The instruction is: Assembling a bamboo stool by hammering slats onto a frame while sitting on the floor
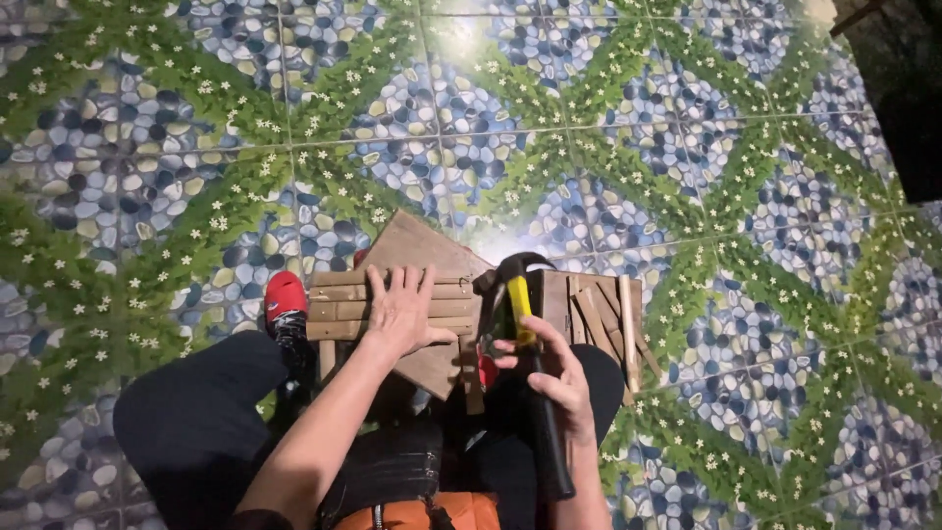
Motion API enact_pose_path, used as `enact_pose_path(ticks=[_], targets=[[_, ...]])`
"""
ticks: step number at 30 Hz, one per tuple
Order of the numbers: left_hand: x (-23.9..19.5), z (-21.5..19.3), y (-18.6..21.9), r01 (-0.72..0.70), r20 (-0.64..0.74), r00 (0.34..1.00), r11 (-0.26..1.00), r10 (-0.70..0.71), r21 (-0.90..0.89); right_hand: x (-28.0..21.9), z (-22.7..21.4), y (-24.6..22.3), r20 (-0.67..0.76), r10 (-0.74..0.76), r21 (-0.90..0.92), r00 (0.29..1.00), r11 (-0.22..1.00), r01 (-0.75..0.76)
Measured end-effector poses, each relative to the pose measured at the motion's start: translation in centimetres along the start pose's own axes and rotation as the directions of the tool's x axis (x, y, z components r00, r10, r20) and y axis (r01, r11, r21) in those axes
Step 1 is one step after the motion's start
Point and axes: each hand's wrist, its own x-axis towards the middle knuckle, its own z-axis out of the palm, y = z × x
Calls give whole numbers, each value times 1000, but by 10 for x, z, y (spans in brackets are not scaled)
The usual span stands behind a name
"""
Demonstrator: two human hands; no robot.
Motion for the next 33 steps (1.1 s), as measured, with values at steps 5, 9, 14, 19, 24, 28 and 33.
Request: enact_pose_path(ticks=[5, 9, 14, 19, 24, 28, 33], targets=[[19, 33, 12, -84, -291, 954, 867, -72, -491, -4, -15, 29, 5, -7, 281, 1000, 960, 5], [43, 65, 33, -166, -493, 855, 816, -160, -554, -6, -18, 34, 69, -55, 214, 996, 976, 39], [62, 86, 37, -256, -661, 716, 798, -223, -546, -8, -20, 48, 38, 26, 22, 999, 999, -27], [56, 77, 40, -229, -633, 756, 837, -168, -497, -5, -17, 45, -85, 186, -70, 979, 979, -193], [57, 80, 40, -246, -636, 746, 806, -197, -538, 3, 1, 25, -289, 267, -181, 919, 928, -326], [63, 89, 37, -230, -613, 757, 786, -225, -573, 5, -5, 28, -379, 316, -266, 869, 863, -430], [62, 88, 38, -212, -596, 762, 772, -252, -599, 7, 7, 19, -377, 329, -217, 866, 877, -428]])
